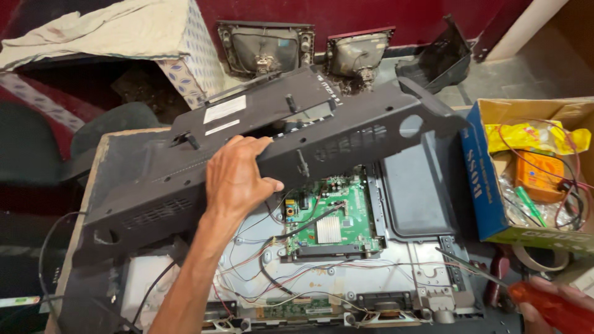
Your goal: The person works on the internal components of a disassembled television set. They connect wires to the circuit board, adjust the back cover, and use a red-handled screwdriver to tighten screws on the chassis. Later, they use a green-handled screwdriver to secure additional screws on the side of the device.
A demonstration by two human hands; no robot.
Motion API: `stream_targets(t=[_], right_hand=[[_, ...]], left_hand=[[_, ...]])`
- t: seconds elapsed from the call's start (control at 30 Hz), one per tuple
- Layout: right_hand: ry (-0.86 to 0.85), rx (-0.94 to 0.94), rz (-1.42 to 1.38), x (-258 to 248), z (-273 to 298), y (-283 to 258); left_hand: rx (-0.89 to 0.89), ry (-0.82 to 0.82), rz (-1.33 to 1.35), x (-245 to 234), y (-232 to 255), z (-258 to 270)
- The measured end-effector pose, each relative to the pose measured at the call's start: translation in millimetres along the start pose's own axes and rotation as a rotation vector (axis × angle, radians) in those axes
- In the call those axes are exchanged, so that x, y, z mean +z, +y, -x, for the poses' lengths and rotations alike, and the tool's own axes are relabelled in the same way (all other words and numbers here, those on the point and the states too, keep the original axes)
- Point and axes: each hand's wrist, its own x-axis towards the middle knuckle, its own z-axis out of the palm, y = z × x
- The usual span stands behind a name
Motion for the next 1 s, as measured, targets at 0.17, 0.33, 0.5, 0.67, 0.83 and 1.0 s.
stream_targets(t=[0.17, 0.33, 0.5, 0.67, 0.83, 1.0], right_hand=[[0.005, 0.007, -0.001, 3.5, -1.1, 4.4], [0.0, 0.01, -0.005, 7.1, -0.6, 6.1], [0.004, 0.014, -0.017, 11.0, 1.0, 7.4], [-0.002, 0.021, -0.03, 9.0, 2.3, 15.4], [-0.099, 0.123, -0.067, -6.5, -0.1, 10.0], [0.066, 0.039, -0.095, 51.2, 23.2, -61.5]], left_hand=[[0.032, -0.054, 0.025, 15.8, 0.8, 3.3], [0.039, -0.097, 0.032, 27.0, 0.6, 2.0], [-0.018, -0.126, 0.019, 23.2, -5.9, -12.4], [-0.015, -0.055, 0.074, 14.9, -7.2, -19.6], [0.01, -0.077, 0.079, 15.5, 2.7, -9.4], [0.055, -0.118, 0.061, 27.1, 9.9, 11.7]])
